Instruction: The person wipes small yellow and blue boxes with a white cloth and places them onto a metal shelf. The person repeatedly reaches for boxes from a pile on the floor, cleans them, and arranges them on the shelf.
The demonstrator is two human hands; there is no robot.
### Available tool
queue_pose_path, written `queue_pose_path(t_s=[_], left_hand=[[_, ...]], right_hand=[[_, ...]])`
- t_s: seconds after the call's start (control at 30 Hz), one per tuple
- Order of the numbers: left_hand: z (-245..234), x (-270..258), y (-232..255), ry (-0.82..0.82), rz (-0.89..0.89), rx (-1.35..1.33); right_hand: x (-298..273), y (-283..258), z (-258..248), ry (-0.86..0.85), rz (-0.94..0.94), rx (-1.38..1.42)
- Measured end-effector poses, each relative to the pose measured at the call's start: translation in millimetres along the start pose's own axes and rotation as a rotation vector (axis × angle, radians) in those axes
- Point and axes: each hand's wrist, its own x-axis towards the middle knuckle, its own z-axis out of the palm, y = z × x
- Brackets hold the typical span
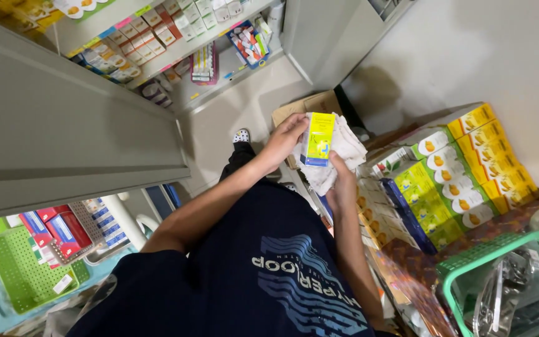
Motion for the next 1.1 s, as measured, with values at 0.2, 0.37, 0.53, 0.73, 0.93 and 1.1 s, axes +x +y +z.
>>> queue_pose_path(t_s=[0.2,0.37,0.53,0.73,0.93,1.1], left_hand=[[23,-9,13,-0.022,0.008,0.133],[28,3,10,-0.03,0.233,0.415],[54,-15,40,-0.009,0.004,0.208],[63,9,28,-0.093,0.001,-0.144],[67,18,40,-0.019,0.071,0.157],[67,6,51,-0.024,0.232,0.4]], right_hand=[[-28,-29,45,0.039,-0.025,-0.078],[-75,-42,104,0.352,-0.163,-0.596],[72,31,-26,0.376,-0.897,-1.154],[-13,-86,79,-0.171,-0.808,-0.678],[58,-23,-29,-0.012,-0.485,-0.695],[10,-80,55,0.175,-0.172,-0.575]])
